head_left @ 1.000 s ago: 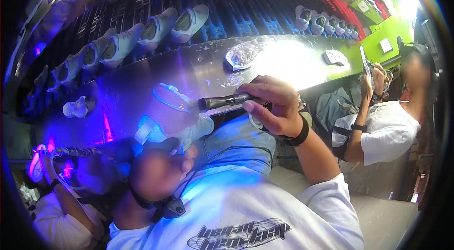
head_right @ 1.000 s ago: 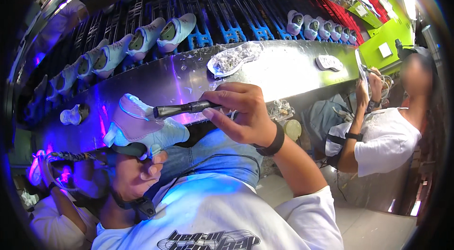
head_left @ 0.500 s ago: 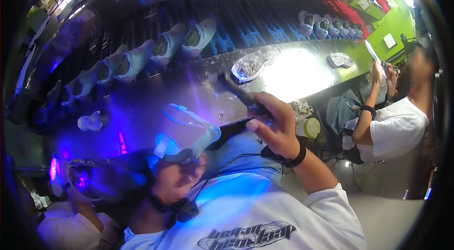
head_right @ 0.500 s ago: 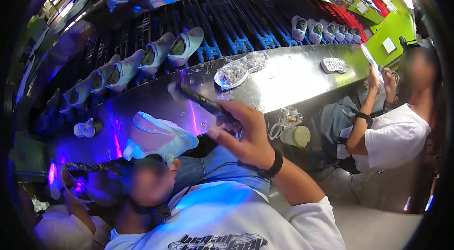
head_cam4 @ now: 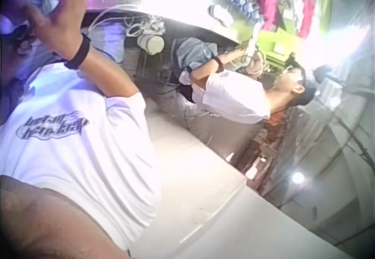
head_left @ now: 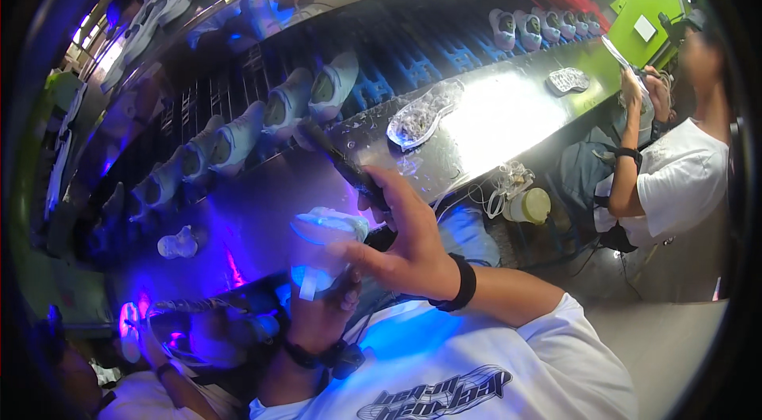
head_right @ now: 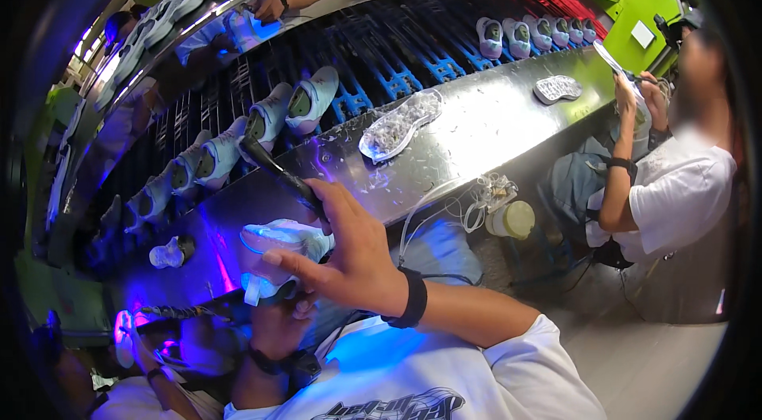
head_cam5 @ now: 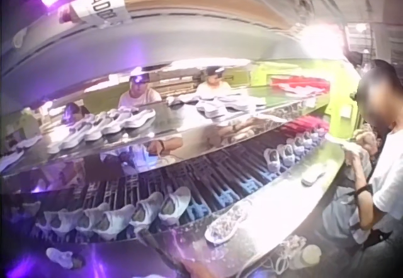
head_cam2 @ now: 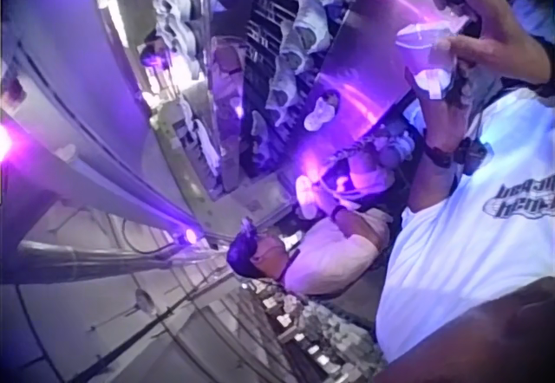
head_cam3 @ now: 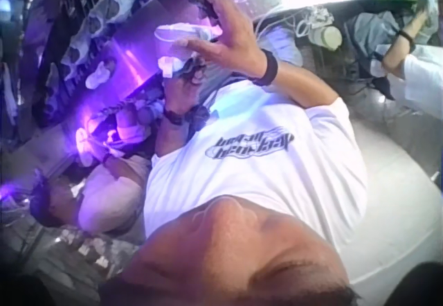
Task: The person uses a handheld rotary tool to trim and smooth the edges of light blue shoe uppers on a factory assembly line. The worker holds the shoe in one hand and the tool in the other, applying the tool to the perimeter of the shoe opening. Finished shoes are placed on a conveyor belt.
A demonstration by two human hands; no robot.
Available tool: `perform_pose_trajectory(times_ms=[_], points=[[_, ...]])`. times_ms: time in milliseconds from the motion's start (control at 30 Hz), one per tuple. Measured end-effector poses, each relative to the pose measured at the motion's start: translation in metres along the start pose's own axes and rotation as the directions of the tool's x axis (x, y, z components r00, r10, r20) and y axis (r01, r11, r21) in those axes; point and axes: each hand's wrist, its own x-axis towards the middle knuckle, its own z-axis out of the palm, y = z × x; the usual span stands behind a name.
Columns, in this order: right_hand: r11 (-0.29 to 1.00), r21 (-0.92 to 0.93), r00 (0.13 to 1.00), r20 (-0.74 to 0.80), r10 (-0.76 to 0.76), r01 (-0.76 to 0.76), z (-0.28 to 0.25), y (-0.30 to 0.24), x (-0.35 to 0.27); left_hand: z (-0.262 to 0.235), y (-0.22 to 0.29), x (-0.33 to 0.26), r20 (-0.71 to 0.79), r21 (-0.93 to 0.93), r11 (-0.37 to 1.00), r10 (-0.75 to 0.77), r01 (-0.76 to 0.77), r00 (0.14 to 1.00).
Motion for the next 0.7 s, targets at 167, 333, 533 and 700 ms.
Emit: perform_pose_trajectory(times_ms=[167, 333, 533, 700], points=[[0.99, 0.038, 0.99, 0.039, 0.137, -0.139, -0.006, 0.013, -0.004, -0.009, -0.007, 0.003, 0.089, -0.257, 0.965, -0.035, 0.056, 0.995], [0.956, 0.108, 0.936, 0.261, 0.238, -0.273, -0.039, 0.006, -0.002, -0.025, -0.014, 0.011, -0.043, -0.143, 0.986, 0.084, -0.09, 0.996], [0.977, -0.078, 0.915, 0.341, 0.215, -0.2, -0.054, 0.017, 0.007, -0.047, -0.009, 0.028, 0.234, -0.065, 0.995, 0.088, -0.075, 0.968], [0.902, -0.379, 0.924, 0.379, -0.052, 0.206, -0.063, 0.018, -0.014, -0.054, -0.011, 0.045, 0.171, -0.081, 0.991, 0.119, -0.107, 0.978]])
